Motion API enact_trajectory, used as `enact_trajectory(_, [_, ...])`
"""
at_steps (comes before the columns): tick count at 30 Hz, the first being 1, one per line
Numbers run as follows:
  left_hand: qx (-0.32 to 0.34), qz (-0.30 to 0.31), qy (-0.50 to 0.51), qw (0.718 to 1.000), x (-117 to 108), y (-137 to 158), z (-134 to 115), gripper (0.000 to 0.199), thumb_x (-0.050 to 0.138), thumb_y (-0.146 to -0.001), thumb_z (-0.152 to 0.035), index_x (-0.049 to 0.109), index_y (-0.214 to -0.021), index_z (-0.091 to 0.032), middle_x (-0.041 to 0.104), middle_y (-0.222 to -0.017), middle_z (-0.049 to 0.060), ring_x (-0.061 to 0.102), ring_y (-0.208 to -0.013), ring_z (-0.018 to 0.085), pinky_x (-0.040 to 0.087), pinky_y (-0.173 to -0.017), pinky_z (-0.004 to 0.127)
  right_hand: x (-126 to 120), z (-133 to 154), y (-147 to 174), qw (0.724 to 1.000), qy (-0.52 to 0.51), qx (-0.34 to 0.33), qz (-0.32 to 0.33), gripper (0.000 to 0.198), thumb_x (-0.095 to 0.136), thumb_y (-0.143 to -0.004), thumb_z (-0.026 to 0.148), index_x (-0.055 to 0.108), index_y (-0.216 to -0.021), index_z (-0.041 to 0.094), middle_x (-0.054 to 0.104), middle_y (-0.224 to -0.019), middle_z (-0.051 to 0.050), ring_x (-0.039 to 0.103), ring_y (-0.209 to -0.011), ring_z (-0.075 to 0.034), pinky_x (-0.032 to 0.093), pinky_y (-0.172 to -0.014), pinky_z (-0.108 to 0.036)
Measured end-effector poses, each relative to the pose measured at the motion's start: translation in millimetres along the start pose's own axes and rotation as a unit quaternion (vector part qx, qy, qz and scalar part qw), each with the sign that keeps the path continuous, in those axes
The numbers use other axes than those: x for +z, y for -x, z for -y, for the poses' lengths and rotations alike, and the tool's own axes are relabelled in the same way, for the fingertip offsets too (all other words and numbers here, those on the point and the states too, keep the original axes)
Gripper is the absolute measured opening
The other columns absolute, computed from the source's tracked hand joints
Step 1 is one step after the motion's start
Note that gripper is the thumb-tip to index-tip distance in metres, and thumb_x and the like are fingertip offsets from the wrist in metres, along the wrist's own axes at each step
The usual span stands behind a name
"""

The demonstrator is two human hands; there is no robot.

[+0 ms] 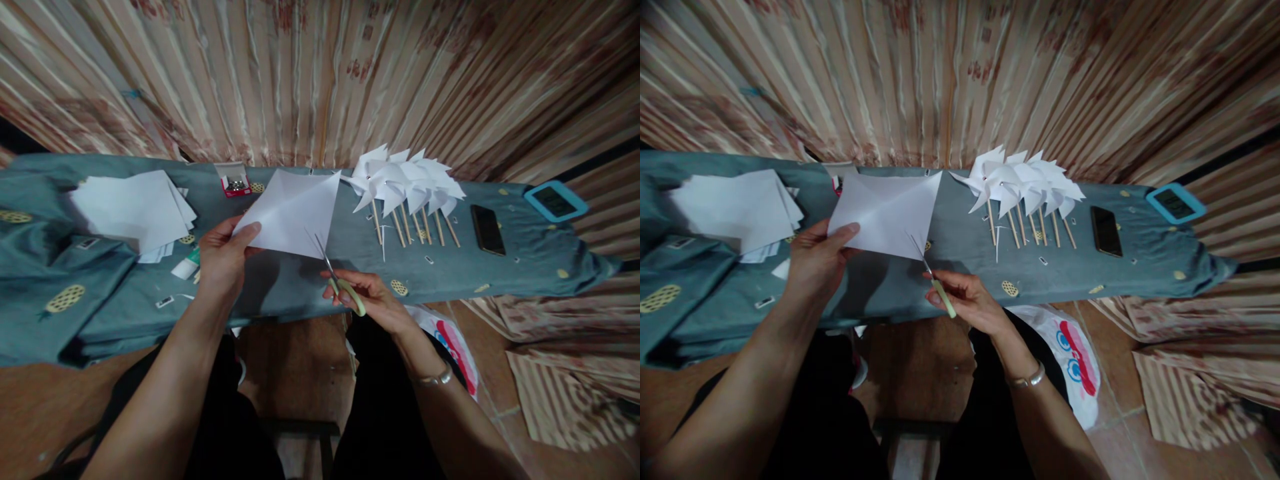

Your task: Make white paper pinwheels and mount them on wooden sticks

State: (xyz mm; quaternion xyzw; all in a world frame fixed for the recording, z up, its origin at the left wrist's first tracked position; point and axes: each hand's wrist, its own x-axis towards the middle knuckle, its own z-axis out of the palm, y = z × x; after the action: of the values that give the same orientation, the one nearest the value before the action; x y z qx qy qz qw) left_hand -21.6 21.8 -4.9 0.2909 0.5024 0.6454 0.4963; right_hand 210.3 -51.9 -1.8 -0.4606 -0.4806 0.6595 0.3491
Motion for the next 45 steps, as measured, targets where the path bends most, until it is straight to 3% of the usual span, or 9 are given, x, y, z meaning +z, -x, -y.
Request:
enact_trajectory(9, [-0.018, 0.001, -0.008, 1.000, 1, 1, 0, 0.029, 0.085, -0.056, -0.031, 0.071, -0.078, -0.018, 0.071, -0.077, -0.002, 0.062, -0.073, 0.018, 0.052, -0.058, 0.032, 1, 2, 1, 1.000, 0.011, 0.004, 0.004, 0.046, 0.079, -0.071, 0.046, 0.072, -0.111, 0.023, 0.069, -0.083, 0.000, 0.057, -0.069, -0.011, 0.047, -0.067, -0.027])
enact_trajectory(21, [-0.024, 0.004, -0.002, 1.000, 2, 3, -4, 0.025, 0.084, -0.051, -0.028, 0.073, -0.072, -0.022, 0.072, -0.072, -0.003, 0.061, -0.063, 0.015, 0.054, -0.052, 0.027, -4, -6, -2, 0.999, 0.003, 0.002, 0.033, 0.051, 0.080, -0.072, 0.043, 0.069, -0.116, 0.020, 0.066, -0.079, 0.000, 0.056, -0.070, -0.009, 0.048, -0.065, -0.023])
enact_trajectory(26, [-0.018, 0.005, -0.008, 1.000, -1, 0, -2, 0.026, 0.085, -0.052, -0.031, 0.073, -0.074, -0.022, 0.072, -0.074, -0.002, 0.063, -0.066, 0.017, 0.054, -0.056, 0.029, -3, -8, -2, 0.999, -0.021, 0.020, 0.018, 0.048, 0.083, -0.068, 0.040, 0.072, -0.111, 0.021, 0.065, -0.076, 0.001, 0.055, -0.068, -0.009, 0.045, -0.061, -0.022])
enact_trajectory(37, [-0.007, -0.005, 0.001, 1.000, -3, -1, -1, 0.025, 0.085, -0.050, -0.029, 0.076, -0.072, -0.023, 0.072, -0.070, -0.001, 0.060, -0.058, 0.015, 0.050, -0.046, 0.024, 0, -7, -2, 0.999, -0.035, 0.041, 0.003, 0.047, 0.085, -0.065, 0.039, 0.075, -0.107, 0.018, 0.060, -0.066, 0.003, 0.049, -0.059, -0.006, 0.041, -0.053, -0.020])
enact_trajectory(45, [-0.005, -0.002, -0.001, 1.000, -5, -2, 0, 0.027, 0.085, -0.051, -0.029, 0.075, -0.075, -0.020, 0.072, -0.072, -0.001, 0.061, -0.061, 0.014, 0.049, -0.047, 0.023, 2, -5, -3, 0.997, -0.051, 0.050, -0.013, 0.044, 0.086, -0.064, 0.037, 0.076, -0.104, 0.020, 0.066, -0.068, 0.002, 0.057, -0.060, -0.007, 0.046, -0.055, -0.020])
